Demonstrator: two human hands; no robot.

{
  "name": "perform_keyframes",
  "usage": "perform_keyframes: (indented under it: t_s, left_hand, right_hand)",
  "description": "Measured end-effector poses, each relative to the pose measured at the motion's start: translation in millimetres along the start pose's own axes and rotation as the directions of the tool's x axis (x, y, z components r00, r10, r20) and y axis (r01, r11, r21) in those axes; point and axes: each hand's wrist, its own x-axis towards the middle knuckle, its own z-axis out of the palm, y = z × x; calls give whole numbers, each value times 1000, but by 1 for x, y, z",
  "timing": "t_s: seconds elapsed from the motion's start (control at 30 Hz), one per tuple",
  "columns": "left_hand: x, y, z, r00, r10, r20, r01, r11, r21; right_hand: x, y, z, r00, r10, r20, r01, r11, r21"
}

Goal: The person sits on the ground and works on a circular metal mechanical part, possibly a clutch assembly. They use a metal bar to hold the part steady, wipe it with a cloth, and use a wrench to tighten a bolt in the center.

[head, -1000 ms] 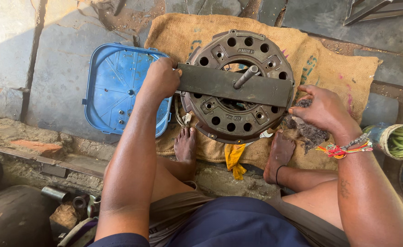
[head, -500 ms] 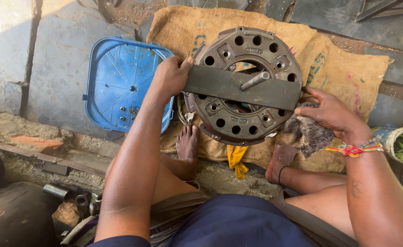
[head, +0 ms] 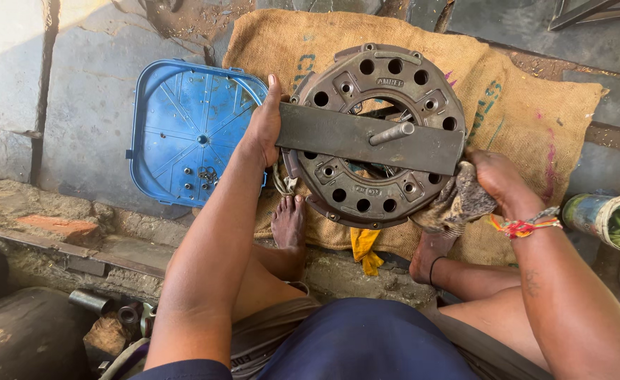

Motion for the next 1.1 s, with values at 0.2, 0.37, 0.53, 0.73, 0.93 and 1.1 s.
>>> perform_keyframes:
  t_s: [0.2, 0.37, 0.53, 0.73, 0.93, 1.1]
  left_hand:
    - [0, -2, 0, 997, 23, 79, -13, 992, -126]
    - [-1, -4, 0, 989, 45, 138, -22, 987, -159]
    - [-3, -1, -1, 991, 38, 128, -24, 994, -108]
    - [-12, 7, 2, 994, 11, 112, -10, 1000, -16]
    - [-6, 9, 3, 995, 7, 97, -8, 1000, 5]
    - [-8, 8, 4, 999, -1, 53, -3, 998, 63]
  right_hand:
    - [-24, -7, 14, 982, -185, 24, 186, 982, -43]
    - [-28, -5, 16, 975, -222, 27, 224, 969, -101]
    - [-27, 3, 15, 955, -289, 64, 296, 939, -176]
    - [-36, -4, 21, 937, -338, 89, 349, 921, -171]
    - [-35, -7, 29, 960, -260, 99, 276, 937, -215]
    - [-22, -1, 29, 969, -245, 24, 240, 920, -311]
